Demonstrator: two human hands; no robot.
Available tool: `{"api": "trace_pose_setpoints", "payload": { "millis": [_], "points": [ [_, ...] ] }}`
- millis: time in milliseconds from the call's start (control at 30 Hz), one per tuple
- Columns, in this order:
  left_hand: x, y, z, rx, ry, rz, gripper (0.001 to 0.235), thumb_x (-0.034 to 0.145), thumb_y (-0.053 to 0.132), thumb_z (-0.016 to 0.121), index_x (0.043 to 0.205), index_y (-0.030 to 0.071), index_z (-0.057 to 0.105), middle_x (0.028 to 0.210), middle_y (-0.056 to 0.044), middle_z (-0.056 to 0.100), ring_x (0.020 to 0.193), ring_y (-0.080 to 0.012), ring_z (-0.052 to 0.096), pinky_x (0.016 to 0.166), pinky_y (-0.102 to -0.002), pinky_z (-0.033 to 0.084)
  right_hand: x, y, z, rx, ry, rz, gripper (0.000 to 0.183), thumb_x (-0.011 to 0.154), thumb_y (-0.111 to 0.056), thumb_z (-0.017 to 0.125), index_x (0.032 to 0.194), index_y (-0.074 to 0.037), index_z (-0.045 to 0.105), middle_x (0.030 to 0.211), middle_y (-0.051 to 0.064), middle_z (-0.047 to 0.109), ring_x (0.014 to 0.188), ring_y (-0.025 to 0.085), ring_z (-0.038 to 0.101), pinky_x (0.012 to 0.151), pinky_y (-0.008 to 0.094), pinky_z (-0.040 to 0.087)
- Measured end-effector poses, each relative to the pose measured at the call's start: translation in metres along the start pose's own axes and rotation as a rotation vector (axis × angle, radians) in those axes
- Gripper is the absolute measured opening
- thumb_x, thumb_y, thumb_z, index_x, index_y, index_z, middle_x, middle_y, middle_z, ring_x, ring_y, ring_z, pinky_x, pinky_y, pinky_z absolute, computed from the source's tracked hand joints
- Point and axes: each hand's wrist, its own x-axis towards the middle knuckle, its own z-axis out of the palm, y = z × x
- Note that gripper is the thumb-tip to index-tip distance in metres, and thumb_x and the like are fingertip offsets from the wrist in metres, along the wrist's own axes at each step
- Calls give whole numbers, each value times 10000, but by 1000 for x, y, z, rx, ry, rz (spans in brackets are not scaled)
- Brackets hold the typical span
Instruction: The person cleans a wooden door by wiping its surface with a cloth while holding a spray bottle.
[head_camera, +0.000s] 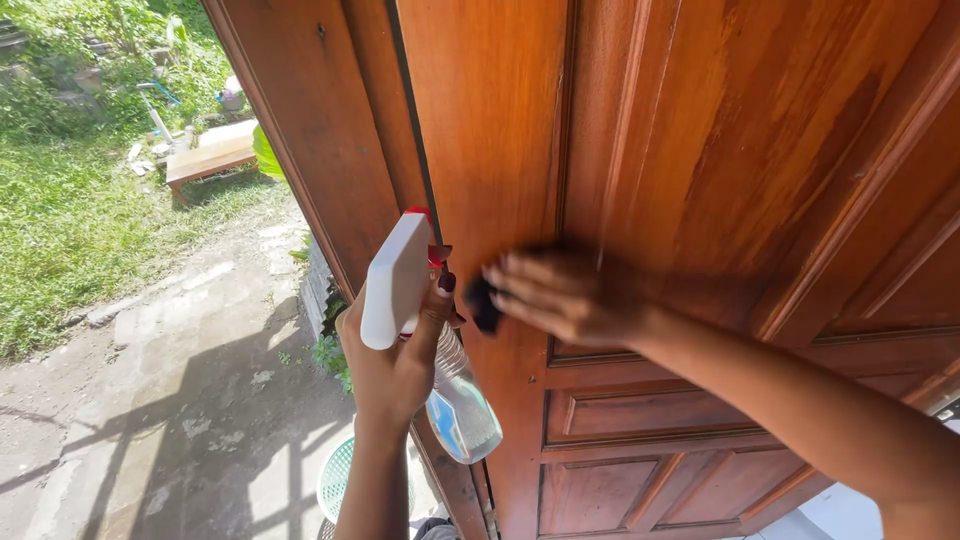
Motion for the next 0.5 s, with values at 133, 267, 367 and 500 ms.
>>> {"api": "trace_pose_setpoints", "payload": {
  "millis": [133,267,367,500],
  "points": [
    [2,9,-5,46,-36,23,284,944,182,708,1136,-26,689,871,-86,759,703,-125,771,616,-274,635,-42,-41,13,156,-81,-67,249,915,-45,775,1155,-11,718,1456,121,608,1348,281,529,1130,355,486],
    [9,16,5,-8,-51,106,374,952,171,694,1259,-38,649,1062,-95,769,762,-130,748,654,-281,646,-4,32,-21,-197,27,-96,279,925,-12,785,1195,-48,723,1452,87,597,1384,256,492,1121,368,461],
    [15,13,21,-36,-63,77,366,946,172,707,1241,-41,665,1048,-98,775,746,-132,746,638,-282,650,32,102,-79,-234,192,172,287,1010,28,813,1273,-66,746,1484,135,561,1397,299,517,1142,423,504],
    [14,1,37,-45,-89,8,348,928,173,719,1196,-46,684,922,-103,773,714,-139,767,620,-283,644,46,119,-95,-353,314,412,329,1036,65,777,1322,-96,758,1458,161,566,1315,360,543,1137,428,520]
  ]
}}
